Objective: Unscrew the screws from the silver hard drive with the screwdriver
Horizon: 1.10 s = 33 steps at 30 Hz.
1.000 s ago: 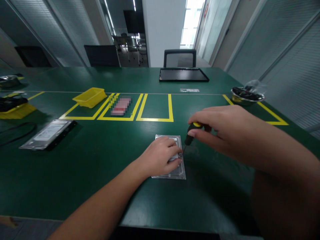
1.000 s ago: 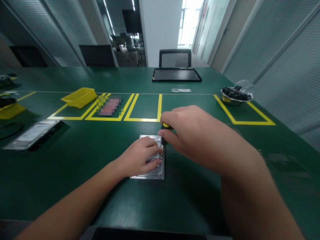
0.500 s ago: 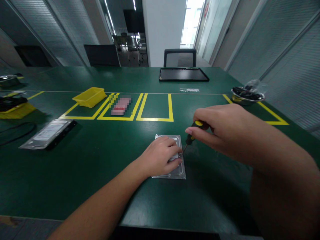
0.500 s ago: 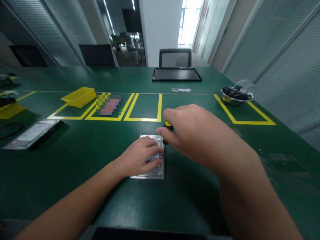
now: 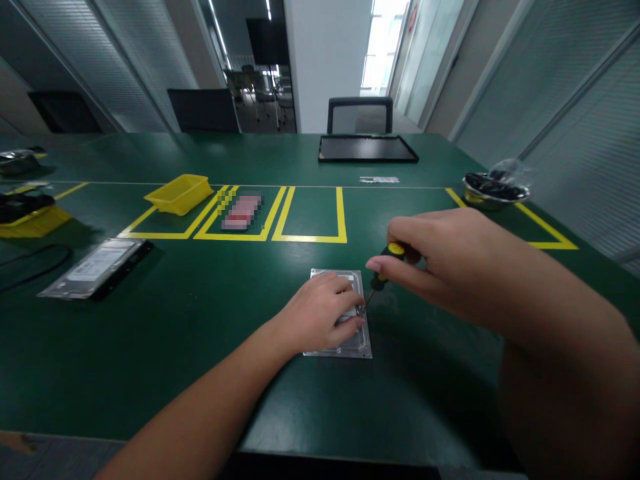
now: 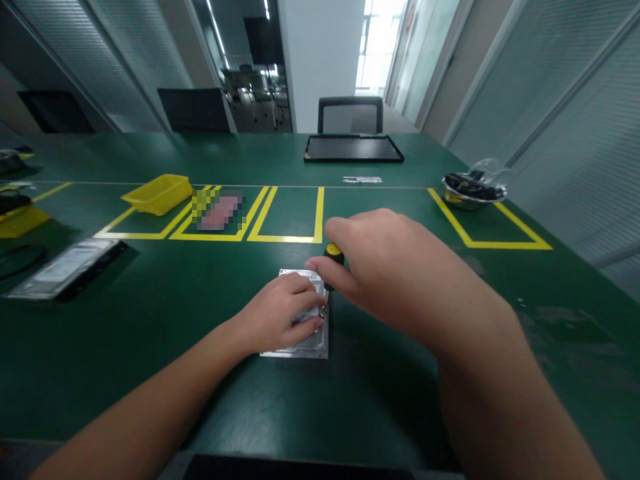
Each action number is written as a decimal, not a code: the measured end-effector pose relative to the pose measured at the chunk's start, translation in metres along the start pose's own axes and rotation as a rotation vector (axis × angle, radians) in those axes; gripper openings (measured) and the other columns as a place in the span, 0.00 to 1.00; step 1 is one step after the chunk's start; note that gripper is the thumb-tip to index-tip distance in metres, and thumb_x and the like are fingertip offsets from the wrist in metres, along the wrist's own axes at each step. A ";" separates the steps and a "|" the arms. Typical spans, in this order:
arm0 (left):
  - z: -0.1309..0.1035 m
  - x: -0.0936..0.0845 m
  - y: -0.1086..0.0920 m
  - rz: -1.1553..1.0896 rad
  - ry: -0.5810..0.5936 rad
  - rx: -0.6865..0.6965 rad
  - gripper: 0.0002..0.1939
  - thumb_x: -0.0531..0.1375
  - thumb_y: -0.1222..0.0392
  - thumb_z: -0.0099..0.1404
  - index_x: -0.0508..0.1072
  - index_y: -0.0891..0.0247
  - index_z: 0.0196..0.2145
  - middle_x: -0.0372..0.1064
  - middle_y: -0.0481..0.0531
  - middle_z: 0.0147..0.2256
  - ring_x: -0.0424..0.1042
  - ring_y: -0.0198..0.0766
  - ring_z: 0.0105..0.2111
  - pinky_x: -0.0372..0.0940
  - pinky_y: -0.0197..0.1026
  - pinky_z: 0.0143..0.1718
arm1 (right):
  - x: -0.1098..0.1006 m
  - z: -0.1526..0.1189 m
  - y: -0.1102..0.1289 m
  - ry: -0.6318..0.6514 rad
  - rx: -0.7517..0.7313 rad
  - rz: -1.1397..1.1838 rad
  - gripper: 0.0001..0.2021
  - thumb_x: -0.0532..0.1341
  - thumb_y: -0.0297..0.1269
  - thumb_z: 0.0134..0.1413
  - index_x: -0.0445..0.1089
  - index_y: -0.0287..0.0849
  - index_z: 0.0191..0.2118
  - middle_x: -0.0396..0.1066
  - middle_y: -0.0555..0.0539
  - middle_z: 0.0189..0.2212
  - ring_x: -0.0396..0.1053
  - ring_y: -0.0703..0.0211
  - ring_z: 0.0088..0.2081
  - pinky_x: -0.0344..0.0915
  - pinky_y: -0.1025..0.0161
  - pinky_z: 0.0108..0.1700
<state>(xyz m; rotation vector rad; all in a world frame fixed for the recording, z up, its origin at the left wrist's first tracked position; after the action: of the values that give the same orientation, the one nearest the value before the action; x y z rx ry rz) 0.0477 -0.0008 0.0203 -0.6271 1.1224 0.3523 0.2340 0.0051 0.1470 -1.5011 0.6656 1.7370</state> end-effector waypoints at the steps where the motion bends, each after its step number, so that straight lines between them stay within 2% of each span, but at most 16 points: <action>1: 0.000 0.000 0.000 0.000 0.002 0.000 0.14 0.59 0.54 0.64 0.74 0.64 0.44 0.70 0.55 0.39 0.68 0.48 0.41 0.64 0.51 0.45 | 0.000 0.000 0.000 -0.005 0.003 -0.005 0.17 0.55 0.50 0.60 0.67 0.41 0.31 0.67 0.48 0.25 0.56 0.63 0.24 0.43 0.63 0.29; 9: 0.000 0.000 0.000 0.003 0.005 0.000 0.14 0.59 0.54 0.64 0.74 0.64 0.44 0.70 0.55 0.39 0.68 0.47 0.41 0.64 0.50 0.44 | 0.002 0.001 -0.002 0.008 0.016 -0.045 0.19 0.53 0.53 0.61 0.67 0.41 0.33 0.67 0.47 0.27 0.55 0.63 0.24 0.42 0.63 0.29; 28: 0.000 0.000 -0.001 0.005 0.004 -0.002 0.14 0.59 0.54 0.65 0.75 0.64 0.44 0.70 0.55 0.38 0.68 0.47 0.41 0.64 0.50 0.44 | 0.003 0.001 0.000 0.000 0.031 -0.062 0.18 0.53 0.51 0.61 0.66 0.41 0.32 0.66 0.48 0.25 0.54 0.64 0.23 0.42 0.63 0.29; 33: -0.001 0.000 0.001 0.008 0.002 -0.006 0.15 0.58 0.54 0.65 0.74 0.64 0.45 0.70 0.55 0.39 0.69 0.47 0.41 0.64 0.50 0.44 | -0.004 -0.006 -0.001 -0.078 0.022 -0.082 0.16 0.53 0.49 0.61 0.66 0.42 0.31 0.65 0.48 0.24 0.55 0.62 0.24 0.43 0.63 0.29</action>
<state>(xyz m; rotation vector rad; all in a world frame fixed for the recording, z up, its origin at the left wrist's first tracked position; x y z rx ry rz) 0.0464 -0.0006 0.0193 -0.6287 1.1264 0.3617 0.2387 0.0001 0.1495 -1.4192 0.5732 1.7110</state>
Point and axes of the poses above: each hand's wrist, its own z-axis towards the middle knuckle, its own x-axis out of the palm, y = z × x, the point moved 1 cm from there along z, towards the middle knuckle
